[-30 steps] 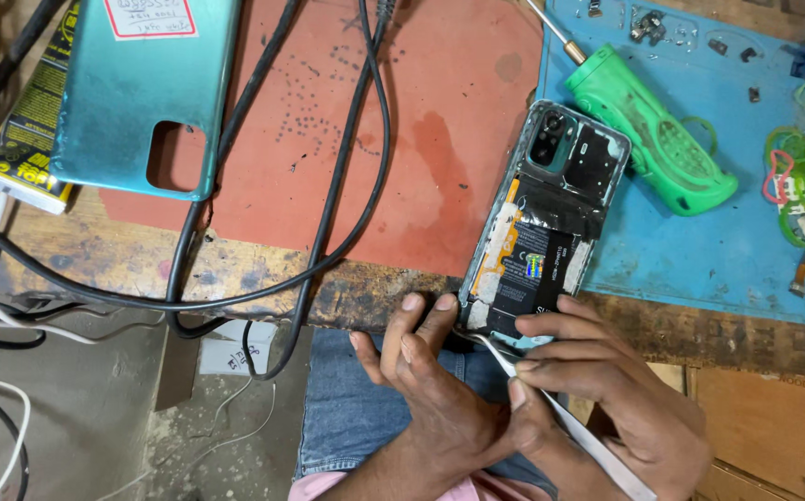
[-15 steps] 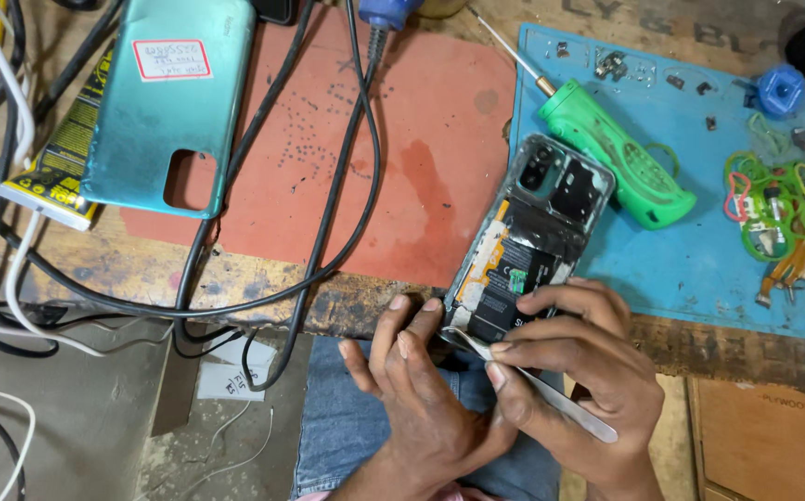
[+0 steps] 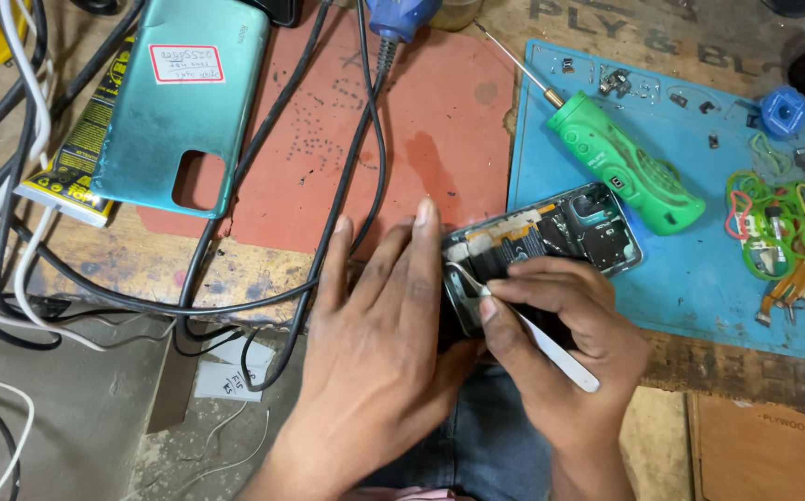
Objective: The person uses a green electric screwdriver to remove screws from the back of a disassembled smartphone, then uses tweezers to lift and adjust internal components near the camera module and battery area.
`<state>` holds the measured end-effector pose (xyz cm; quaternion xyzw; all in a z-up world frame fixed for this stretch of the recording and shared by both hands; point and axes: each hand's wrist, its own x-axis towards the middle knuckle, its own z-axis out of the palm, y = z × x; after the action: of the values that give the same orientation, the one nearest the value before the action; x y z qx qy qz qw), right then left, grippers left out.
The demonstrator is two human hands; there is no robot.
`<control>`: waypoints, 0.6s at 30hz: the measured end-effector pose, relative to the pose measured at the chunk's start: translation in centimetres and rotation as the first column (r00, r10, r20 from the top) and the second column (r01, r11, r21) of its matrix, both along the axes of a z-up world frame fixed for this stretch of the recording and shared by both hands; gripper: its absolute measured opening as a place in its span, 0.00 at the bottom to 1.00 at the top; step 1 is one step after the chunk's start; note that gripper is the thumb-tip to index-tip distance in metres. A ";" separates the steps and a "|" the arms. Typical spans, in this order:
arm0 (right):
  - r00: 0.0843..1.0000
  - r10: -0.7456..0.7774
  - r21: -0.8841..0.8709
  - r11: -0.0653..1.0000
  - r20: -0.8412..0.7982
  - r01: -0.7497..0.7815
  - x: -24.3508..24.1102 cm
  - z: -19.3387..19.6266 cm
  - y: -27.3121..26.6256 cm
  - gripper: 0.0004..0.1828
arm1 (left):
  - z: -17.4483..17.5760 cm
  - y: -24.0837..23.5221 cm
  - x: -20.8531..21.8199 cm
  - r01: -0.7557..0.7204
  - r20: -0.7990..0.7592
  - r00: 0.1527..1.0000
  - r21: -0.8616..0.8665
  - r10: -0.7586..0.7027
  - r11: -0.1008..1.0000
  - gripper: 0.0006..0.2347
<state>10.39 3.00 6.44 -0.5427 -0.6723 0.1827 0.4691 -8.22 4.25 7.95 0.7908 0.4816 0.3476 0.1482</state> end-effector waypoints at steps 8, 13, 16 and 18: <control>0.992 -0.111 -0.002 0.994 0.063 0.112 -1.1 1.1 -0.2 0.10 | 1.3 2.8 -0.7 0.001 0.072 0.997 -0.003 -0.001 1.000 0.48; 0.987 -0.150 -0.077 0.985 0.064 0.155 -1.9 1.5 1.3 0.09 | 0.3 2.2 -0.8 -0.014 0.077 0.997 -0.052 0.018 0.999 0.50; 0.988 -0.144 -0.127 0.980 0.057 0.150 -4.1 5.2 2.4 0.09 | 0.8 2.3 -0.7 -0.029 0.092 0.995 -0.065 0.035 0.997 0.51; 0.993 -0.095 -0.127 0.986 0.072 0.104 -5.2 7.5 2.5 0.10 | 1.0 2.4 -0.7 -0.025 0.105 0.994 -0.077 0.033 0.997 0.51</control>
<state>5.23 5.54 13.90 -0.6110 -0.6460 0.1846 0.4187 -8.92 6.60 9.00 0.7579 0.4973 0.3727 0.1985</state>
